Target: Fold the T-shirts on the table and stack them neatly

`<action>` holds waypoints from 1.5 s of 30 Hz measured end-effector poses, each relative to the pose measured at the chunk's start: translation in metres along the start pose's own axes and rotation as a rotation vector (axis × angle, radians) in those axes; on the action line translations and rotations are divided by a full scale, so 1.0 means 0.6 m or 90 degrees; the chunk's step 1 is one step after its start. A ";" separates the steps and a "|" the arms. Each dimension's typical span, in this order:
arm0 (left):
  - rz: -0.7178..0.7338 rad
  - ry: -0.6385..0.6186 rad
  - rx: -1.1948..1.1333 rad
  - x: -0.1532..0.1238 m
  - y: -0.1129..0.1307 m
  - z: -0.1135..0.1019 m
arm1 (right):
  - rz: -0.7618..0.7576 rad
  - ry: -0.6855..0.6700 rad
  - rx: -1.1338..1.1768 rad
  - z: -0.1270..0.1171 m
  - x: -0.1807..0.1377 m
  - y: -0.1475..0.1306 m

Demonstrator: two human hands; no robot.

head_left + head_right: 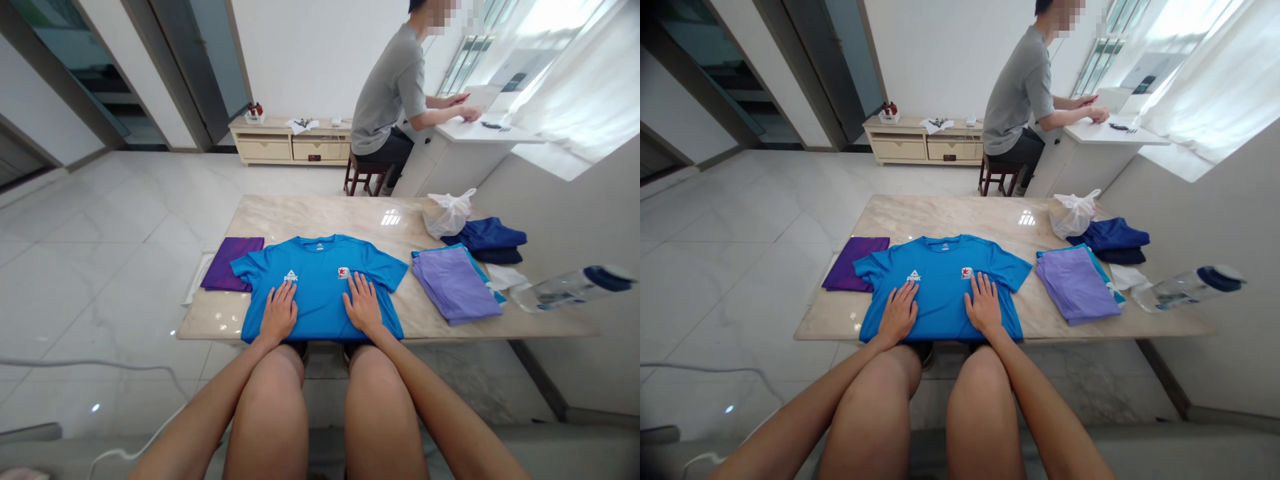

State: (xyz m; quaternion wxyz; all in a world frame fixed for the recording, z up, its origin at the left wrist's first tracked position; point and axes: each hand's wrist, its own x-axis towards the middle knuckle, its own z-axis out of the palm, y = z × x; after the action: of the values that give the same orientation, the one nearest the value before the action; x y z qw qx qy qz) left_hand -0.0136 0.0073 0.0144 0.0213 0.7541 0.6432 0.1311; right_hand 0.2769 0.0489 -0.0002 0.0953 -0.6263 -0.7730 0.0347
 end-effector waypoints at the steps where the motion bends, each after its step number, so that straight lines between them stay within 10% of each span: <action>1: 0.000 -0.002 -0.001 0.000 0.001 -0.001 | 0.001 -0.001 0.004 -0.001 0.000 0.000; 23: 0.008 -0.028 0.002 0.007 0.003 -0.001 | -0.048 -0.035 -0.014 -0.019 -0.036 0.063; 34: 0.044 -0.056 0.031 -0.061 0.009 -0.020 | -0.088 -0.065 -0.019 -0.045 -0.090 0.078; 40: 0.094 -0.049 0.010 0.075 0.002 -0.036 | -0.152 -0.016 0.033 -0.082 0.055 0.024; 45: 0.073 -0.095 -0.015 0.255 0.005 0.024 | -0.178 -0.064 0.056 -0.018 0.211 -0.035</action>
State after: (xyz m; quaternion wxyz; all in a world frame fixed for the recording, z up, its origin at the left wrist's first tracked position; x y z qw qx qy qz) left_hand 0.0136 0.1579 0.0269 0.0708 0.7972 0.5938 0.0831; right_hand 0.2335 0.1668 0.0270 0.0874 -0.5050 -0.8543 0.0863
